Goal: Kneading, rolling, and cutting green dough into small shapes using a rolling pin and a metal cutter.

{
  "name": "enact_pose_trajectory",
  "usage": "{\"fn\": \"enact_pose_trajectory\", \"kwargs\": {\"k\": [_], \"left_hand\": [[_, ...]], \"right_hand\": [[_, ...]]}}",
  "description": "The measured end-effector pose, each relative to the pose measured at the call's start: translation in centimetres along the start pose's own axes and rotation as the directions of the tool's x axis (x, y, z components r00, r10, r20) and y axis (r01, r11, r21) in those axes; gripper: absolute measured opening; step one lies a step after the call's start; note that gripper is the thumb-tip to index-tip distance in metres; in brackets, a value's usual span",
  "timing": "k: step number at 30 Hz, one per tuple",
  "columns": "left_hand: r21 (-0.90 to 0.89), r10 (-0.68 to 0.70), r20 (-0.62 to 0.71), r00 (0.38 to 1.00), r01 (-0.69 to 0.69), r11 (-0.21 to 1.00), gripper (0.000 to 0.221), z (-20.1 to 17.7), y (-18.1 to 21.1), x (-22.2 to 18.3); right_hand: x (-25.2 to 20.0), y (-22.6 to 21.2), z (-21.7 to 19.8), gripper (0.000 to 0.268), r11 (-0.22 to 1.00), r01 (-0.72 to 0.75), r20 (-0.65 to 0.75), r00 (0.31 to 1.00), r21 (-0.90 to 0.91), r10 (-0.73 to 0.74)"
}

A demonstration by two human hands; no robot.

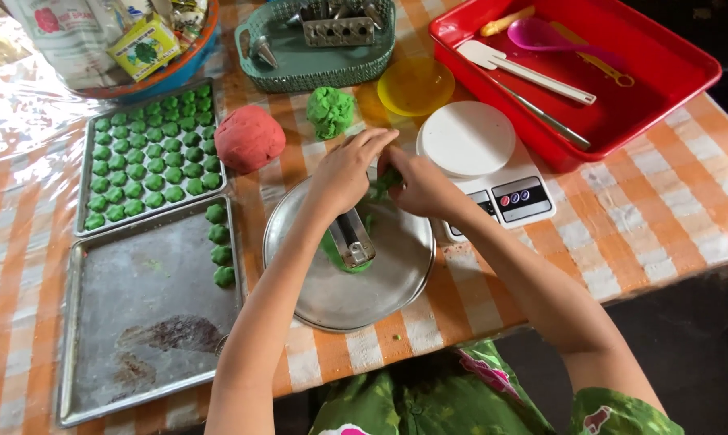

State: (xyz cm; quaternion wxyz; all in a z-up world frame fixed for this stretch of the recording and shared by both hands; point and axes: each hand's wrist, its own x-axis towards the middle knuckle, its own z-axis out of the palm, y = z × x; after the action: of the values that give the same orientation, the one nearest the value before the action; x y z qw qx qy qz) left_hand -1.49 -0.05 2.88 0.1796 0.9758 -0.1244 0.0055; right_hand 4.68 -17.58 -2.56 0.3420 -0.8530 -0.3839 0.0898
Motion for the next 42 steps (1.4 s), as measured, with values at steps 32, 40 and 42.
{"fn": "enact_pose_trajectory", "kwargs": {"k": [32,40,42], "left_hand": [[0.081,0.138,-0.292,0.946,-0.119,0.99,0.039,3.7,-3.3,1.6],[-0.089,0.051,0.0,0.999,-0.051,0.995,0.021,0.1,-0.6,-0.4],[0.005,0.009,0.098,0.995,-0.01,1.0,0.035,-0.9,-0.3,-0.4]], "right_hand": [[11.8,0.6,5.9,0.028,0.991,0.13,0.133,0.982,0.016,-0.131],[15.3,-4.2,0.0,0.016,0.844,-0.091,0.505,0.832,0.529,-0.227],[16.5,-6.7,-0.7,0.009,0.581,-0.093,0.383,0.833,0.808,-0.399]]}}
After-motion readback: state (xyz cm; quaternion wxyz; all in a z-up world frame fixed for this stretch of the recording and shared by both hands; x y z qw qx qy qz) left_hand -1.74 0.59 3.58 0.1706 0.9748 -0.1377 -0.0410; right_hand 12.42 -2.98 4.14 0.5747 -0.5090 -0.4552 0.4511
